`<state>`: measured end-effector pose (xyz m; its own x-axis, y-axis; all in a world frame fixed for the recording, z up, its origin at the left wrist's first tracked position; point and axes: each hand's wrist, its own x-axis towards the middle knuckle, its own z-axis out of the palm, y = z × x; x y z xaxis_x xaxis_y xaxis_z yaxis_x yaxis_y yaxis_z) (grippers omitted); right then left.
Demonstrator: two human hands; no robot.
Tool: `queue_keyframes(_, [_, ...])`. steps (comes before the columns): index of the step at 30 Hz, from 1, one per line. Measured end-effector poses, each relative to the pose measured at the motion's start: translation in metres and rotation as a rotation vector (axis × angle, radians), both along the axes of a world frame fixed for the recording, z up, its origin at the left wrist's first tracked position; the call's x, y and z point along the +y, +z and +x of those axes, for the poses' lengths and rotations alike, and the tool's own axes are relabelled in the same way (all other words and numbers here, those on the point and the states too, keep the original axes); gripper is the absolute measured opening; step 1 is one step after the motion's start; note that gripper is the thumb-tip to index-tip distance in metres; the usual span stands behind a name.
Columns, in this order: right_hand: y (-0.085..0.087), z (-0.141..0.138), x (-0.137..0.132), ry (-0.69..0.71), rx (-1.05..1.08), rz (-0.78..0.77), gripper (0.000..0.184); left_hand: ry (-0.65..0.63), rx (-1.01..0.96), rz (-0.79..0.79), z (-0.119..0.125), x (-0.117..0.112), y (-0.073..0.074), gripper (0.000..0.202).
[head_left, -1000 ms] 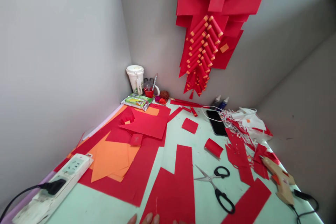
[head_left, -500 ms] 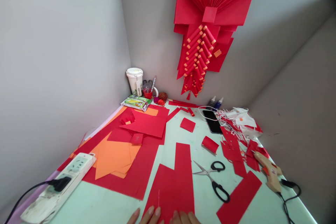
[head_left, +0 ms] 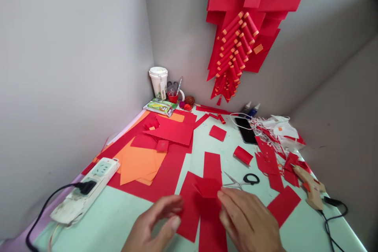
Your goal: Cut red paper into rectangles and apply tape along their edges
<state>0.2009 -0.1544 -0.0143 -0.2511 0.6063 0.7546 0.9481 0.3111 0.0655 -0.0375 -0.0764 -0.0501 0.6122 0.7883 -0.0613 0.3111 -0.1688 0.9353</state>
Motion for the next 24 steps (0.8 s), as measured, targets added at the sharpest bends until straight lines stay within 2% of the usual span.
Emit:
queue_keyframes(2, [-0.001,0.004,0.0,0.026,-0.006,0.005,0.024,-0.007,-0.206,-0.459,0.022,-0.002,0.014,0.053])
queue_keyframes(3, [-0.006,0.004,0.0,0.053,-0.023,-0.007,0.025,0.042,-0.26,-0.602,0.033,-0.001,0.02,0.054])
queue_keyframes(5, [-0.019,0.004,-0.001,0.133,-0.063,-0.064,0.027,0.105,-0.312,-0.741,0.055,0.004,0.028,0.047])
queue_keyframes(7, [-0.034,0.005,0.0,0.194,-0.013,-0.096,0.03,0.036,-0.379,-0.78,0.071,0.013,0.033,0.042])
queue_keyframes(8, [-0.04,0.006,0.001,0.187,0.077,-0.094,0.033,0.012,-0.39,-0.777,0.077,0.018,0.034,0.042])
queue_keyframes(11, [-0.051,0.011,0.008,0.007,0.516,-0.115,0.035,-0.071,-0.325,-0.717,0.088,0.03,0.034,0.041])
queue_keyframes(13, [-0.054,0.016,0.013,-0.12,0.804,-0.226,0.035,-0.156,-0.286,-0.675,0.094,0.034,0.03,0.04])
queue_keyframes(15, [-0.055,0.019,0.017,-0.177,1.012,-0.376,0.031,-0.235,-0.277,-0.647,0.098,0.035,0.024,0.039])
queue_keyframes(19, [-0.056,0.02,0.018,-0.164,1.206,-0.525,0.022,-0.288,-0.286,-0.632,0.101,0.035,0.011,0.04])
queue_keyframes(24, [-0.057,0.018,0.019,-0.122,1.325,-0.57,0.02,-0.173,-0.247,-0.658,0.098,0.037,0.006,0.039])
